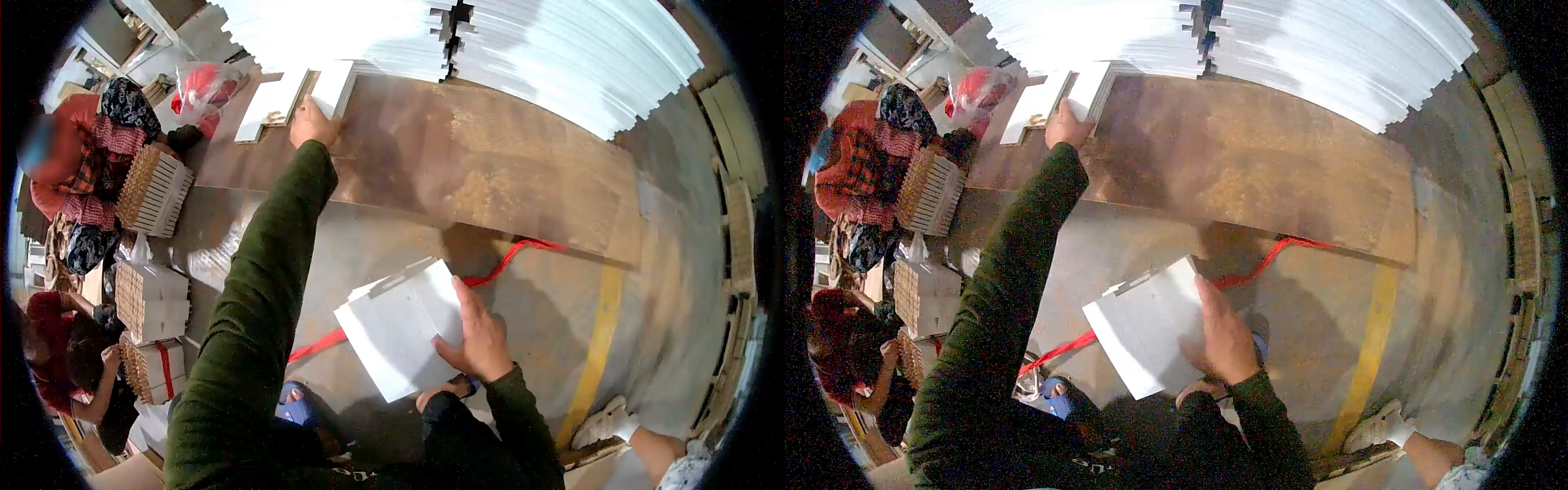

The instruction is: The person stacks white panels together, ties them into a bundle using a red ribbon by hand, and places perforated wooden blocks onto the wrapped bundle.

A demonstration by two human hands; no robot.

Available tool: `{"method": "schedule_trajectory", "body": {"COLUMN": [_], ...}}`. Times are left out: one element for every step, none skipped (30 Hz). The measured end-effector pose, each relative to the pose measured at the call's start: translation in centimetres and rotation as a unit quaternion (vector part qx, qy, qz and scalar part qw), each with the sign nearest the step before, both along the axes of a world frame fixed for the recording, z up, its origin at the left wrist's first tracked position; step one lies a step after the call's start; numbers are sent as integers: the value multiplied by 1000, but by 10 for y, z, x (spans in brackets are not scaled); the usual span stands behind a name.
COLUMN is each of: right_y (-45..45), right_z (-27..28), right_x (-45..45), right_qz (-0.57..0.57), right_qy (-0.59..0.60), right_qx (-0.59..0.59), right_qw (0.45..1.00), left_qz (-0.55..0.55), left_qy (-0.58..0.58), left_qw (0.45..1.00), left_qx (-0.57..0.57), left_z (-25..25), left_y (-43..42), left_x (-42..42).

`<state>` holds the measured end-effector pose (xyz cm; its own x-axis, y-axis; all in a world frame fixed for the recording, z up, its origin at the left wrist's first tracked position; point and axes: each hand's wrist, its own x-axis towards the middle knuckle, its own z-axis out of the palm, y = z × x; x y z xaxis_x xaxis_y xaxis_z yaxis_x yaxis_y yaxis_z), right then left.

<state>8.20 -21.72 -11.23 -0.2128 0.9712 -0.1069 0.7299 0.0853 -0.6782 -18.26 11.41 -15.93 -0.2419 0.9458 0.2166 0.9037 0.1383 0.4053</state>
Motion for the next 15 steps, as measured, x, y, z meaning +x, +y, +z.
{"method": "schedule_trajectory", "body": {"right_y": [3,5,6,7,9,12,13,14,16,17,18,19,20,21,21], "right_z": [3,7,10,14,18,22,24,25,27,33,33,33,33,32,31], "right_x": [1,2,3,6,8,9,11,13,14,13,12,12,12,11,11], "right_qz": [-3,-5,-5,-19,-35,-48,-50,-57,-64,-72,-73,-72,-69,-70,-68], "right_qy": [11,22,25,16,8,19,20,27,35,47,49,53,55,55,56], "right_qx": [-13,-26,-28,-33,-36,-37,-37,-5,28,27,29,48,67,76,77], "right_qw": [1000,999,999,999,999,998,998,998,997,996,996,995,994,993,993], "left_qz": [1,1,-13,-27,-27,-68,-108,-110,-111,-142,-135,-171,-204,-200,-196], "left_qy": [12,12,1,-11,-8,-160,-311,-385,-454,-515,-539,-544,-549,-532,-512], "left_qw": [1000,1000,999,998,998,983,943,916,879,835,817,805,791,814,833], "left_qx": [-18,-19,-42,-62,-61,-60,-59,17,94,134,152,164,177,124,70], "left_z": [-3,-5,10,18,18,17,20,19,25,34,42,60,73,70,71], "left_y": [0,0,-12,-23,-31,-37,-48,-64,-83,-98,-109,-120,-128,-122,-116], "left_x": [-5,-12,-15,-20,-31,-47,-53,-53,-48,-46,-45,-36,-30,-40,-47]}}
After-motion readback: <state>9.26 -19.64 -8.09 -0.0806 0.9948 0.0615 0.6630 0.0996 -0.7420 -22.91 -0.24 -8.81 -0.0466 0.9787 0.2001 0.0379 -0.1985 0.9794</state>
